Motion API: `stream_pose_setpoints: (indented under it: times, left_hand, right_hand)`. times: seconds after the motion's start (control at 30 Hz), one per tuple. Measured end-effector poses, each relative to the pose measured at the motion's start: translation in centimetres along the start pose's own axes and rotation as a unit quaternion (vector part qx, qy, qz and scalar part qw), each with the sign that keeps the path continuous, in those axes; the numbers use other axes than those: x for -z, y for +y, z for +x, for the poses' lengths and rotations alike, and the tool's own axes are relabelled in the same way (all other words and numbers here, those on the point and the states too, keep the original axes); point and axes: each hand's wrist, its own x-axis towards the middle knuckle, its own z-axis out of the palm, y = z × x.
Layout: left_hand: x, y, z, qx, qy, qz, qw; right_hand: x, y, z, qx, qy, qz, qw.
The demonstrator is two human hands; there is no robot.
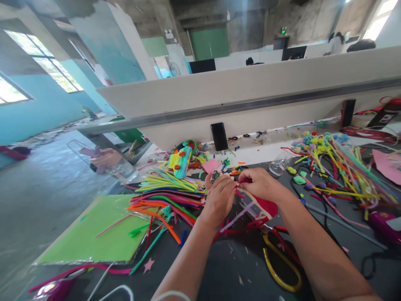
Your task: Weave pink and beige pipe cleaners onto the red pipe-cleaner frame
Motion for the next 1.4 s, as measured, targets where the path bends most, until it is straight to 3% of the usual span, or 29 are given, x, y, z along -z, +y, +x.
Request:
stream_pose_setpoints:
  times: [0.1, 0.23, 0.37, 0.63, 0.9, 1.0, 1.17, 1.27, 1.33, 1.4]
  left_hand:
    - [0.0, -0.1, -0.2, 0.0, 0.021, 0.004, 1.0]
    - [0.5, -0.4, -0.1, -0.001, 0.005, -0.015, 1.0]
    - [0.5, -0.6, 0.0, 0.057, -0.029, -0.065, 0.996]
    - [-0.5, -1.2, 0.1, 0.229, -0.143, -0.212, 0.939]
    - [0.4, -1.0, 0.8, 0.261, -0.178, -0.259, 0.913]
    - [0.4, -0.9, 0.7, 0.311, -0.16, -0.353, 0.868]
    - [-0.1, -0.6, 0.3, 0.428, -0.125, -0.515, 0.732]
    - [-0.3, -0.5, 0.3, 0.46, -0.118, -0.57, 0.671]
    - [-0.4, -0.5, 0.3, 0.464, -0.115, -0.584, 0.655]
    - [-0.3, -0.5, 0.4, 0.463, -0.12, -0.574, 0.664]
  right_hand:
    - [-0.2, 0.1, 0.1, -0.002, -0.002, 0.008, 1.0]
    - [-0.6, 0.2, 0.3, -0.001, -0.015, 0.012, 1.0]
    - [-0.9, 0.0, 0.3, 0.004, -0.012, 0.011, 1.0]
    - [-0.7, -0.9, 0.0, -0.004, -0.027, -0.013, 1.0]
    - [-0.9, -0.7, 0.0, 0.005, -0.02, -0.027, 0.999]
    - [-1.1, -0.8, 0.0, 0.026, -0.013, -0.034, 0.999]
    - [-1.6, -0.6, 0.0, 0.089, -0.006, -0.057, 0.994]
    - [-1.9, -0.3, 0.1, 0.112, -0.013, -0.073, 0.991]
    - [-1.9, -0.2, 0.1, 0.111, -0.012, -0.078, 0.991]
    - [-1.8, -0.1, 0.2, 0.095, -0.013, -0.072, 0.993]
